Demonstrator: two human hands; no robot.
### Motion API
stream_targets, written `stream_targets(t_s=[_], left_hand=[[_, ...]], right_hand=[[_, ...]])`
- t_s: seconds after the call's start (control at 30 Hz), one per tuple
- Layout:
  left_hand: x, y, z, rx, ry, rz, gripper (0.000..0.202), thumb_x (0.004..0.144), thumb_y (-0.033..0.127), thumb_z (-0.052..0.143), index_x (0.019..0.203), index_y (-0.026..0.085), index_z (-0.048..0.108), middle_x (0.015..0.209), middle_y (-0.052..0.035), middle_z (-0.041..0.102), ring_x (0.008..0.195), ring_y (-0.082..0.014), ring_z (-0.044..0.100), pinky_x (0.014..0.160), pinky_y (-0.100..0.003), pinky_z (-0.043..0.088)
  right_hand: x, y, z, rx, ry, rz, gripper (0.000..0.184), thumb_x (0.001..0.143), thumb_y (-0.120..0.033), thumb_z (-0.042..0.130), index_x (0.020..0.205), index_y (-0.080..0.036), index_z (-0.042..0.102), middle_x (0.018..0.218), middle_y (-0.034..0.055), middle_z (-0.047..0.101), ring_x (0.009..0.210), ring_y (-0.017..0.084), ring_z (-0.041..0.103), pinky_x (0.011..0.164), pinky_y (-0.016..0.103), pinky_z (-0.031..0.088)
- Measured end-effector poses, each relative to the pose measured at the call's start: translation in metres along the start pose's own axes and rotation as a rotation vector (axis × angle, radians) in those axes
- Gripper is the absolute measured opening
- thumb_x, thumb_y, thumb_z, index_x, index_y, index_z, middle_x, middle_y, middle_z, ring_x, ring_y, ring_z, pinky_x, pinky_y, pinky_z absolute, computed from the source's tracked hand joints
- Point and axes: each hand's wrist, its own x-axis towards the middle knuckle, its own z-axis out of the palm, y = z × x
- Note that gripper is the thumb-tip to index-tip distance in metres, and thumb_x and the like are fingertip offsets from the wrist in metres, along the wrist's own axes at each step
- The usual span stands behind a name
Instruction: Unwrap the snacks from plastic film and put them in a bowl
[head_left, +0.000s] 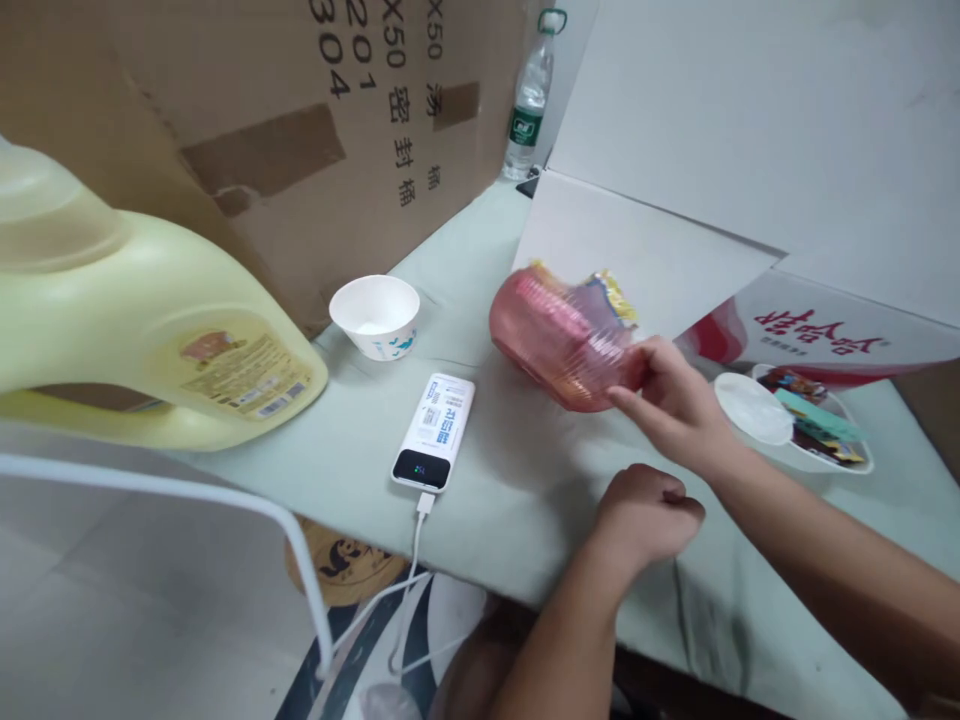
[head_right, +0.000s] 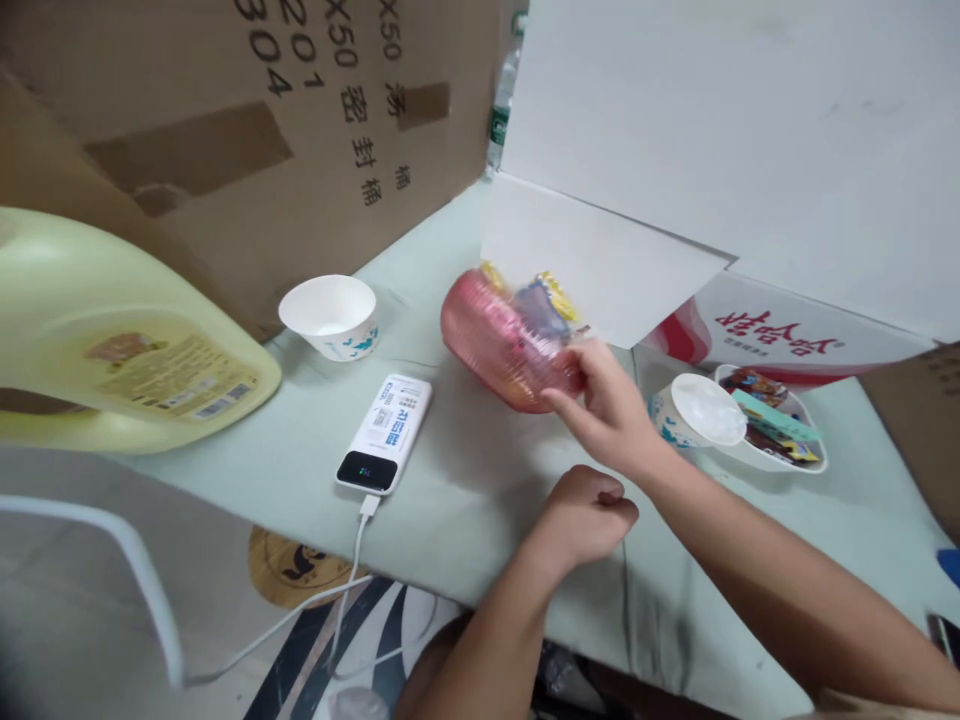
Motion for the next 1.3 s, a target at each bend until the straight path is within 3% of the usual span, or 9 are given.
stream_targets(t_s=[0.2,0.33,0.47,0.63,0.8,0.9,1.0,1.13,1.3], left_hand=[[0.002,0.000,0.024,-0.075,0.003,0.091,0.038,0.068,0.014,0.055,0.046,0.020,0.024,0.050,0.0055,0.017,0.056,-0.0105,0.020,0.057,-0.033,0.013],[0.001,-0.003,0.040,-0.122,0.029,0.133,0.038,0.068,0.015,0.053,0.048,0.021,0.022,0.055,0.0056,0.014,0.057,-0.0102,0.016,0.056,-0.033,0.012],[0.003,-0.006,0.050,-0.046,0.023,0.101,0.038,0.068,0.015,0.053,0.050,0.021,0.020,0.059,0.0051,0.012,0.059,-0.0108,0.014,0.057,-0.033,0.012],[0.012,-0.002,0.054,0.039,0.027,0.050,0.037,0.068,0.015,0.053,0.050,0.021,0.021,0.059,0.0049,0.014,0.060,-0.0109,0.015,0.057,-0.033,0.012],[0.013,0.004,0.053,0.075,0.012,0.010,0.037,0.068,0.015,0.051,0.050,0.020,0.019,0.058,0.0046,0.012,0.058,-0.0107,0.014,0.057,-0.034,0.011],[0.008,0.006,0.049,0.051,0.011,0.014,0.036,0.069,0.016,0.050,0.051,0.020,0.019,0.057,0.0045,0.013,0.057,-0.0105,0.016,0.057,-0.034,0.011],[0.002,0.007,0.045,0.030,0.018,0.036,0.037,0.069,0.014,0.050,0.051,0.020,0.019,0.056,0.0046,0.012,0.058,-0.0112,0.015,0.057,-0.034,0.011],[-0.004,0.006,0.042,0.001,0.043,0.016,0.039,0.067,0.014,0.053,0.049,0.020,0.018,0.054,0.0047,0.012,0.056,-0.0108,0.015,0.055,-0.034,0.010],[-0.007,0.003,0.039,-0.082,0.049,0.005,0.039,0.068,0.019,0.054,0.049,0.021,0.020,0.051,0.0051,0.015,0.053,-0.0096,0.015,0.050,-0.032,0.011]], right_hand=[[-0.014,0.017,-0.030,0.446,0.205,0.280,0.027,0.074,-0.046,0.074,0.085,-0.030,0.055,0.081,0.0024,0.057,0.073,0.020,0.059,0.068,0.039,0.050],[-0.017,0.034,-0.052,0.459,0.166,0.344,0.029,0.076,-0.051,0.073,0.078,-0.029,0.054,0.077,0.0026,0.059,0.071,0.020,0.061,0.065,0.039,0.053],[-0.020,0.043,-0.074,0.455,0.097,0.372,0.028,0.089,-0.057,0.055,0.081,-0.030,0.059,0.081,0.0073,0.065,0.081,0.024,0.067,0.067,0.044,0.055],[-0.023,0.030,-0.102,0.449,0.183,0.395,0.030,0.095,-0.050,0.043,0.101,-0.033,0.066,0.113,0.0093,0.071,0.113,0.028,0.066,0.078,0.049,0.057],[-0.009,-0.003,-0.114,0.328,0.215,0.200,0.042,0.101,-0.049,0.027,0.113,-0.039,0.066,0.131,0.0044,0.066,0.126,0.031,0.059,0.071,0.049,0.054],[0.014,-0.029,-0.097,0.325,0.250,0.043,0.033,0.102,-0.049,0.035,0.112,-0.035,0.064,0.116,0.0051,0.069,0.112,0.026,0.065,0.071,0.044,0.053],[0.047,-0.052,-0.059,0.240,0.279,-0.147,0.019,0.098,-0.040,0.048,0.107,-0.025,0.057,0.099,0.0023,0.064,0.096,0.017,0.066,0.076,0.035,0.052],[0.100,-0.064,0.006,-0.026,0.078,-0.319,0.013,0.089,-0.012,0.052,0.101,-0.017,0.053,0.102,0.0022,0.061,0.094,0.014,0.061,0.085,0.029,0.048],[0.153,-0.047,0.075,-0.320,-0.196,-0.372,0.018,0.087,-0.010,0.047,0.101,-0.020,0.053,0.103,0.0034,0.064,0.097,0.019,0.060,0.084,0.032,0.044]])
